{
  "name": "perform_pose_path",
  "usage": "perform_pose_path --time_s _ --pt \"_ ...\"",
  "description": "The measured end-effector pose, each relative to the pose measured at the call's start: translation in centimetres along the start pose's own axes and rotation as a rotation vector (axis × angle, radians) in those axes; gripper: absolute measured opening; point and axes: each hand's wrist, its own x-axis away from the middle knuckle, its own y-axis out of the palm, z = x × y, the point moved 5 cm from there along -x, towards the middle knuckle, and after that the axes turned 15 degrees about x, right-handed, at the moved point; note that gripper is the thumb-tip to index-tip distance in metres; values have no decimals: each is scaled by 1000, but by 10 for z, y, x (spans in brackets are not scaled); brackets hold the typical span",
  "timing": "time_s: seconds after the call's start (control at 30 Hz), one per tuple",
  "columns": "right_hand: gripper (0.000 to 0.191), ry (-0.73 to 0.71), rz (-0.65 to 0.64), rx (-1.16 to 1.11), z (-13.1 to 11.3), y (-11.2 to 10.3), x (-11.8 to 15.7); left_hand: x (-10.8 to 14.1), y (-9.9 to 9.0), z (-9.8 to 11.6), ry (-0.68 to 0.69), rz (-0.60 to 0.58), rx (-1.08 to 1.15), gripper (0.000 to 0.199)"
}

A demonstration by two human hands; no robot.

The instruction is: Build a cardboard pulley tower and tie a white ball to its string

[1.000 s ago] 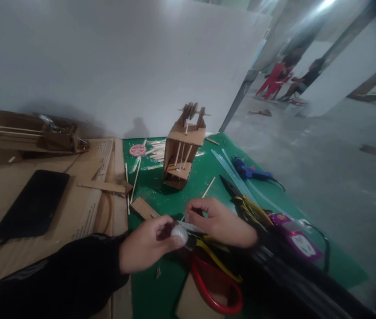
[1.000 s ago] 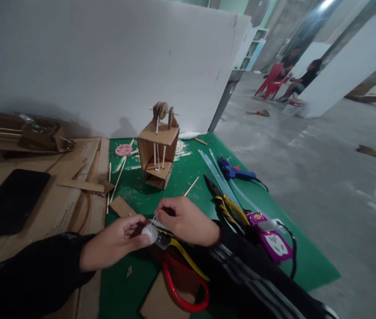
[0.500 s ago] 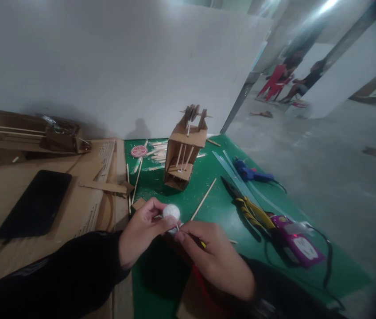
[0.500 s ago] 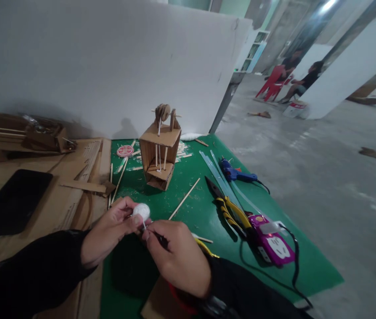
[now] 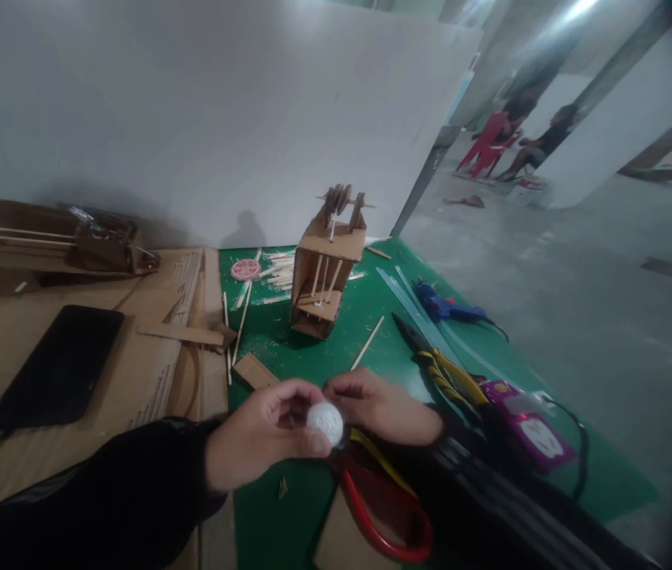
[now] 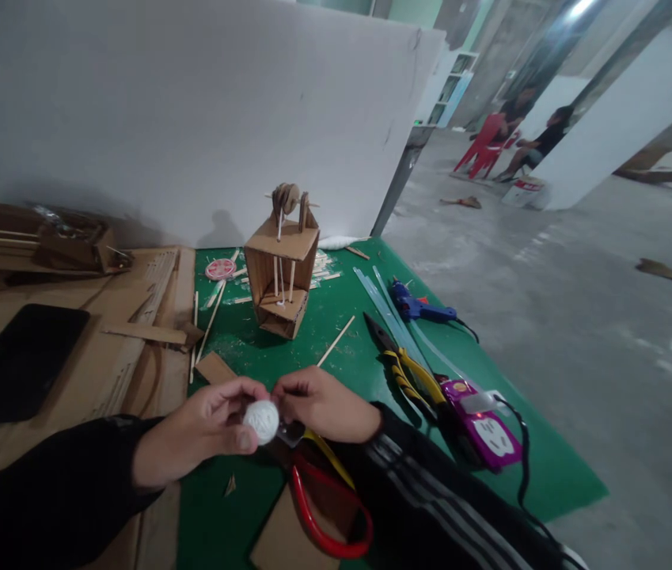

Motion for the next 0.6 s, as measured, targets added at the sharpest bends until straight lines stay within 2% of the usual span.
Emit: perform_pose_path --time_s 0.17,0.33,0.43,0.6 --pt "22 -4 4 142 -10 -15 -1 -2 -3 -7 -9 -7 -141 39" --pt "20 6 147 356 -29 -18 6 -7 -14 -8 50 61 -238 39" --pt "23 -21 242 467 -43 -10 16 -8 -17 -8 67 107 -122 40" --pt "22 -147 441 592 -59 3 32 -5 -14 -5 62 164 109 59"
